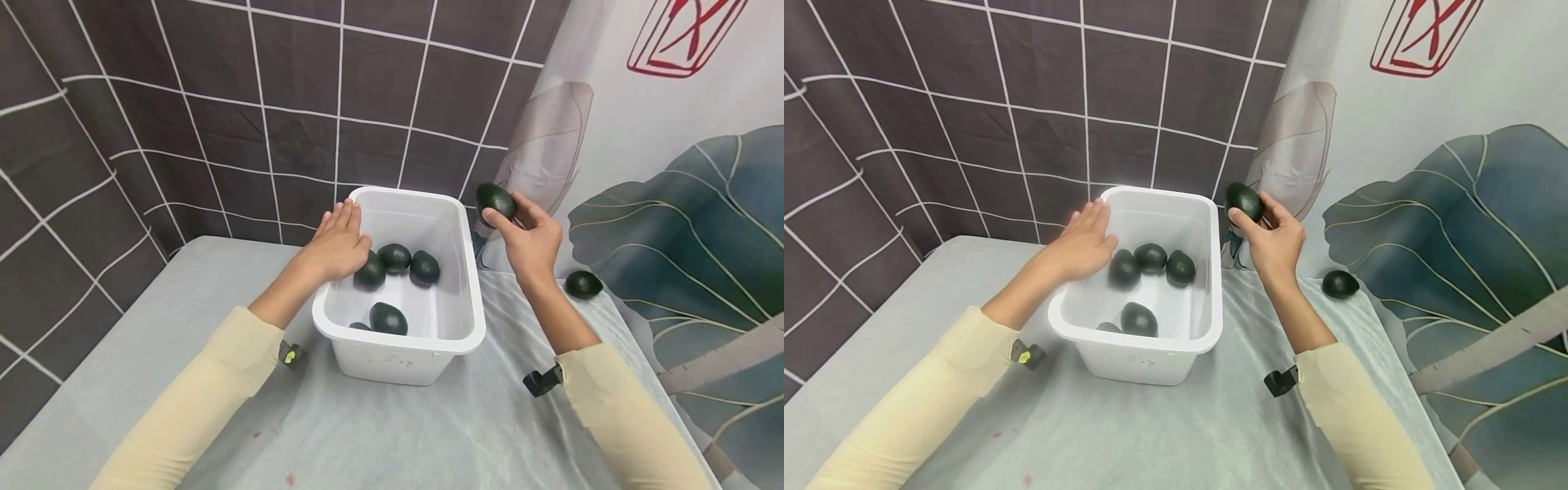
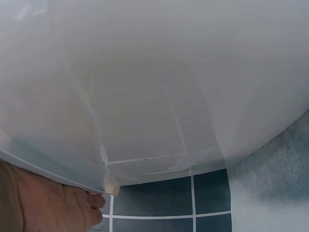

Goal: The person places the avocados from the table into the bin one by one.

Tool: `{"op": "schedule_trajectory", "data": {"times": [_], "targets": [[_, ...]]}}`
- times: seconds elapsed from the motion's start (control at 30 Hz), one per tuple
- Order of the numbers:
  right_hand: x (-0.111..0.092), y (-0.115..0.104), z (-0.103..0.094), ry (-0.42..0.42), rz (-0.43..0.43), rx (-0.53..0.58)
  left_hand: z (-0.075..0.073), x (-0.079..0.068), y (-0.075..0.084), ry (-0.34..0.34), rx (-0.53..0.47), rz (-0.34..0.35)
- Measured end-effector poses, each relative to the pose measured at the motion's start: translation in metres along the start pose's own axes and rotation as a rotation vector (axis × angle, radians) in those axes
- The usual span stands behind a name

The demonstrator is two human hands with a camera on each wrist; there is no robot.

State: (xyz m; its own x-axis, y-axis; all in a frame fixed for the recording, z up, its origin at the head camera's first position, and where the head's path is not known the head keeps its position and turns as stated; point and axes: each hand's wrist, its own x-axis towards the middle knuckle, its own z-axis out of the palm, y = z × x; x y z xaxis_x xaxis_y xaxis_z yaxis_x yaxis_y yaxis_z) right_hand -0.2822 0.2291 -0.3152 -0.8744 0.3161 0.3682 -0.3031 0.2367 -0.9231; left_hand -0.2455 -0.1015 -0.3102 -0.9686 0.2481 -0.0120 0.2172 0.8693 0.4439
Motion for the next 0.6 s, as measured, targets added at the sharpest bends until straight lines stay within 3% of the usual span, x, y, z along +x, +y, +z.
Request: {"op": "schedule_trajectory", "data": {"times": [0.6], "targets": [[-0.001,-0.015,0.011,-0.05,-0.03,0.03,0.001,0.001,0.0,0.0,0.007,0.006]]}}
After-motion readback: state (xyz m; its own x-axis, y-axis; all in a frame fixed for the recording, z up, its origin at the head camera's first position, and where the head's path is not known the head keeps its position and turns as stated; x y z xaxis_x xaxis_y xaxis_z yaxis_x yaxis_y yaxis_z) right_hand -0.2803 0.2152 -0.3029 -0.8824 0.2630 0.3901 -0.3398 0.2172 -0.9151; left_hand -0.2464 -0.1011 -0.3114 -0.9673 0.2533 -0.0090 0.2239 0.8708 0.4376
